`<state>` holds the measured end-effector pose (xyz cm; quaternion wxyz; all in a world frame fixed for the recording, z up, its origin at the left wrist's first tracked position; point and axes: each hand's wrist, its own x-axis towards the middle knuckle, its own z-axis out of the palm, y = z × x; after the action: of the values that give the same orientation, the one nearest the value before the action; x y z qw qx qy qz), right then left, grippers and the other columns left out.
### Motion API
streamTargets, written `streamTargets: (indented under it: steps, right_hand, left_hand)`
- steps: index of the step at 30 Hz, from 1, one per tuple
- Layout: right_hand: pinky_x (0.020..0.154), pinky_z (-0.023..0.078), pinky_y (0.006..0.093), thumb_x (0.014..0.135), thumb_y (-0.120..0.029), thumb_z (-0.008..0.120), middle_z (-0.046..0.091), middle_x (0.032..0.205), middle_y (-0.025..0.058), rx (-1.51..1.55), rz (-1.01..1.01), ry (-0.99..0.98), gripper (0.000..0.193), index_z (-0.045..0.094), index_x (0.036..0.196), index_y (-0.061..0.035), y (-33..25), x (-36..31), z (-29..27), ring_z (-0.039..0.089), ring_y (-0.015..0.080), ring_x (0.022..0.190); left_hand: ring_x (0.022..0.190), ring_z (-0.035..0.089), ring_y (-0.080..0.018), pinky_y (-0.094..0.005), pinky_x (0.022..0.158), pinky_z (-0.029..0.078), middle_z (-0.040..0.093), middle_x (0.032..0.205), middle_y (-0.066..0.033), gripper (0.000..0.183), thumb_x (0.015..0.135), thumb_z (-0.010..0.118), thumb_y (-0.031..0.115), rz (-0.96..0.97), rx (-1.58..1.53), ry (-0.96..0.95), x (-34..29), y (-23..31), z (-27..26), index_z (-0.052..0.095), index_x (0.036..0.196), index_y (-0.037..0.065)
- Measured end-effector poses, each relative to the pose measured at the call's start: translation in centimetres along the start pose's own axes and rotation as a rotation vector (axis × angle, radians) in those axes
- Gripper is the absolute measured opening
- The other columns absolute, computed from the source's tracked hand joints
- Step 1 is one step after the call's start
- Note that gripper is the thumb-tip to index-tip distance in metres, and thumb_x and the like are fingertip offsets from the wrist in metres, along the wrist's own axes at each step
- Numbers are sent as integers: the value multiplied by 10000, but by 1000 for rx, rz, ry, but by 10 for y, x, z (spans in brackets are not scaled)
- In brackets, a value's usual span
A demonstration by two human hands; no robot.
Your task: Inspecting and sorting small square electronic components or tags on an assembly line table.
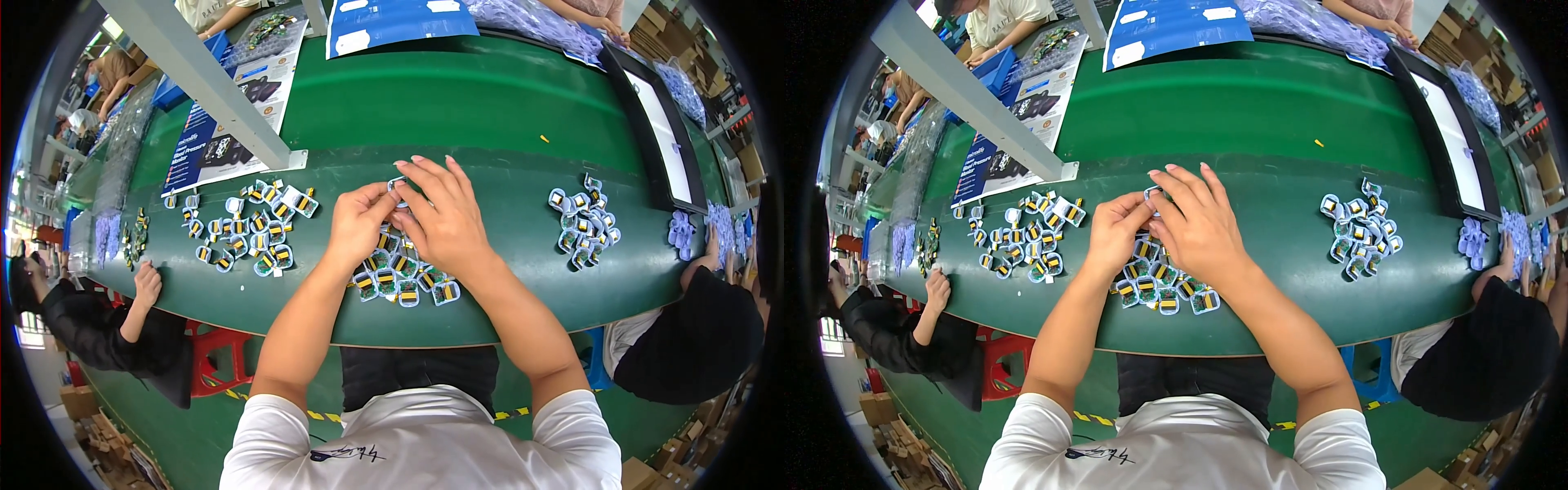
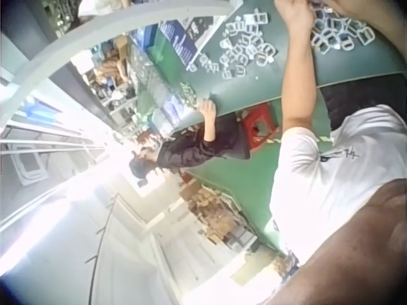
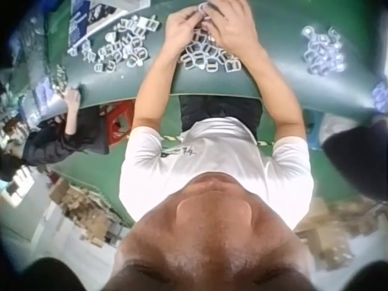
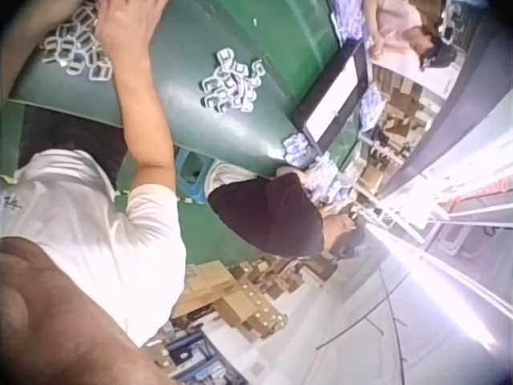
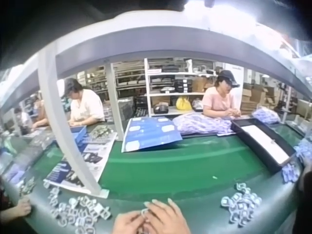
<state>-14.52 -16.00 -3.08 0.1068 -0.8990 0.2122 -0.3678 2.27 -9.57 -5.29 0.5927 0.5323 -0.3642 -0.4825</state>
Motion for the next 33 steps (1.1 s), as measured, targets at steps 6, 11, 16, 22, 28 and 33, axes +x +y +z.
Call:
streamTargets:
  steps: [6,11,16,22,28,33]
  right_hand:
    - [1194,348,591,883,-167,752,590,1483,120,7,25,-39,395,691,1255,-46,-2,-1,3,522,343,1404]
    - [1197,343,596,876,-160,756,590,1484,119,-12,14,-28,391,700,1247,-48,-2,3,1,519,335,1410]
    - [1189,349,609,857,-139,765,600,1475,113,-69,-31,29,355,731,1200,-54,-2,1,4,536,317,1396]
    - [1187,351,606,876,-145,761,599,1479,115,6,25,13,367,724,1228,-50,-2,-1,3,533,336,1401]
    - [1192,347,605,886,-159,765,598,1479,124,29,37,-38,401,714,1271,-60,-6,-1,5,516,349,1415]
    - [1173,386,576,883,-132,762,625,1441,138,125,37,105,383,722,1257,-62,5,3,-4,567,356,1363]
  left_hand:
    - [746,694,-120,-265,686,577,748,887,-85,243,1052,629,111,-5,18,49,-1,3,1,723,1168,-81]
    - [739,691,-123,-265,689,574,745,878,-84,236,1045,634,102,-14,-24,18,0,1,0,728,1159,-83]
    - [723,683,-131,-269,683,562,735,857,-82,234,1029,648,89,-39,-94,33,0,1,2,724,1145,-100]
    - [725,681,-125,-267,680,558,737,856,-76,228,1030,645,94,-19,-27,28,-1,2,2,735,1145,-81]
    - [733,685,-115,-266,671,552,748,878,-74,224,1032,648,104,7,21,70,-1,2,-2,744,1139,-67]
    - [718,689,-126,-271,691,555,749,877,-83,207,1033,655,122,-8,-84,-1,0,9,-5,744,1079,-59]
